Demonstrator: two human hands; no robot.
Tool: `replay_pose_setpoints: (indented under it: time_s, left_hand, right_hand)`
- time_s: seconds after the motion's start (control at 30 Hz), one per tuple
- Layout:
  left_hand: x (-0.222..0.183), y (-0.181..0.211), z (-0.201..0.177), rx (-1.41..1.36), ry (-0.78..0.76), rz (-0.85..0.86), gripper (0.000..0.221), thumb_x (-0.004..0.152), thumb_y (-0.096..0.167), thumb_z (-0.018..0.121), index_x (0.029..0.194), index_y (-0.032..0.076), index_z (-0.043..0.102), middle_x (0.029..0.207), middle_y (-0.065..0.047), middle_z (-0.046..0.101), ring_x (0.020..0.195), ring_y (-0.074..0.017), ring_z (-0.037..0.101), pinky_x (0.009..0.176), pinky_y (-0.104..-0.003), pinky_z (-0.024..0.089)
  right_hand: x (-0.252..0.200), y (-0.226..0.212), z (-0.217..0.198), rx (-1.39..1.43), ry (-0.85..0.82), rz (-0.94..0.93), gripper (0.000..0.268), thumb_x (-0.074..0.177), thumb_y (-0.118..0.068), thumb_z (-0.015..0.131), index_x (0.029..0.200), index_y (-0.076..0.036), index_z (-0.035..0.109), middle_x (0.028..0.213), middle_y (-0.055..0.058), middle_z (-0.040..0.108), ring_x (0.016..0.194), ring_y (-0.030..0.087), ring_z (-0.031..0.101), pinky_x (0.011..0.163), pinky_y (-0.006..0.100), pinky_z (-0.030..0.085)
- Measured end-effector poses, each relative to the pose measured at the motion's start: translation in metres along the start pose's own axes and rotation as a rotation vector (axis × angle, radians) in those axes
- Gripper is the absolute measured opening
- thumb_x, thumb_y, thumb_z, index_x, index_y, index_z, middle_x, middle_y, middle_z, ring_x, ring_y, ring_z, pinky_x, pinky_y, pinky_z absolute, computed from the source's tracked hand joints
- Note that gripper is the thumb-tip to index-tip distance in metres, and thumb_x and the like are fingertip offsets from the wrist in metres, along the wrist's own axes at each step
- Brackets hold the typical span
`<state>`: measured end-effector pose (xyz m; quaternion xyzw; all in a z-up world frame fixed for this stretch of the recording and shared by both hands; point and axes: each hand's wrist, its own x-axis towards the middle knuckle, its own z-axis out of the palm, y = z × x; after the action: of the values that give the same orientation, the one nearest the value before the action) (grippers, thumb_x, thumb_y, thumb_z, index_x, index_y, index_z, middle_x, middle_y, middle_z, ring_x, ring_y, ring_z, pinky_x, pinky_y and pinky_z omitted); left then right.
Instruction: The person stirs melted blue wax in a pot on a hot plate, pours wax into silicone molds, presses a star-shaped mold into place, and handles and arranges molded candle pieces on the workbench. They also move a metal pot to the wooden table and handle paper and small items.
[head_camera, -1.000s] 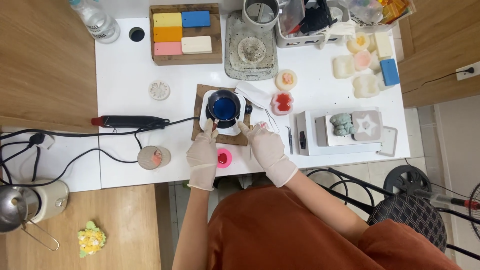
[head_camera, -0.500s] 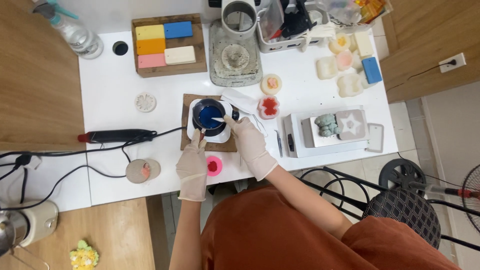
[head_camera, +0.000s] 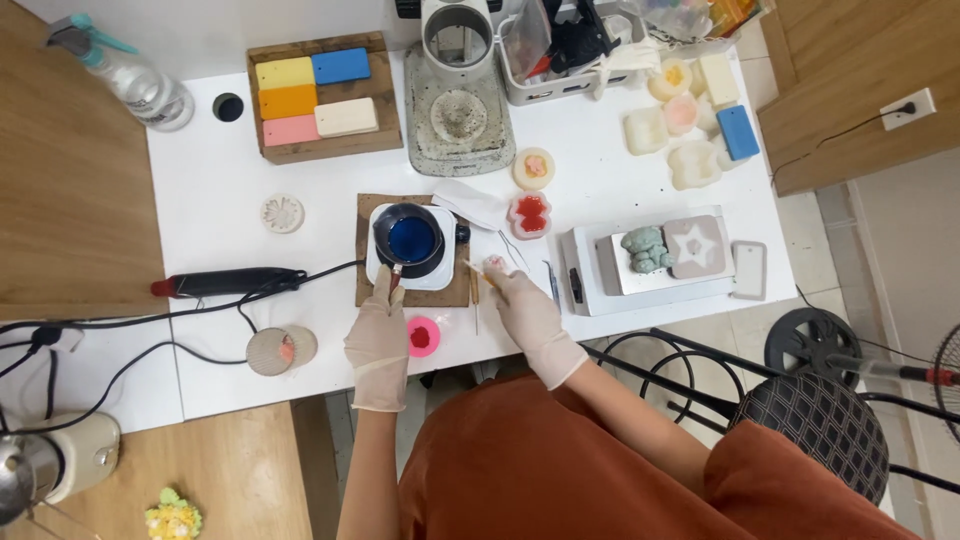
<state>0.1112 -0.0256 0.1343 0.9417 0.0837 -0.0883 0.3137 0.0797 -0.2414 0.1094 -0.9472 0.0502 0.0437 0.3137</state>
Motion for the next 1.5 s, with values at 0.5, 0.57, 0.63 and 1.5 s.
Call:
replay_pose_setpoints:
  time_s: [0.5, 0.57, 0.63, 1.5]
  left_hand:
    - [-0.044, 0.019, -0.023, 0.024, 0.144, -0.160, 0.067, 0.099, 0.042, 0.057, 0.156, 0.013, 0.037, 0.139, -0.019, 0.057, 0.112, -0.0390, 0.065, 0.089, -0.048, 0.055]
    - [-0.063, 0.013, -0.025, -0.006, 0.201, -0.160, 0.066, 0.101, 0.041, 0.056, 0.156, 0.011, 0.038, 0.140, -0.020, 0.056, 0.114, -0.0404, 0.064, 0.090, -0.048, 0.054]
    - [-0.078, 0.012, -0.031, -0.037, 0.252, -0.146, 0.064, 0.102, 0.041, 0.056, 0.156, 0.010, 0.038, 0.141, -0.022, 0.056, 0.116, -0.0418, 0.063, 0.091, -0.048, 0.054]
    - [-0.108, 0.103, 0.026, -0.043, 0.150, -0.410, 0.057, 0.100, 0.033, 0.057, 0.153, 0.016, 0.046, 0.126, -0.014, 0.064, 0.113, -0.0283, 0.066, 0.091, -0.044, 0.053]
  right_hand:
    - [0.001, -0.002, -0.037, 0.237, -0.470, 0.686, 0.035, 0.102, -0.023, 0.059, 0.127, 0.000, 0.062, 0.098, 0.026, 0.073, 0.077, 0.044, 0.068, 0.069, 0.052, 0.053]
    - [0.005, 0.036, -0.003, 0.154, -0.462, 0.568, 0.038, 0.098, -0.024, 0.060, 0.129, -0.002, 0.060, 0.099, 0.021, 0.073, 0.073, 0.037, 0.071, 0.068, 0.047, 0.056]
    - [0.010, 0.068, 0.025, 0.076, -0.440, 0.456, 0.041, 0.095, -0.025, 0.062, 0.130, -0.004, 0.058, 0.100, 0.015, 0.074, 0.069, 0.030, 0.076, 0.066, 0.042, 0.060]
    - [0.021, 0.121, 0.044, 0.274, -0.237, 0.113, 0.057, 0.087, -0.011, 0.073, 0.132, 0.007, 0.043, 0.122, 0.034, 0.053, 0.114, 0.048, 0.060, 0.100, 0.043, 0.051]
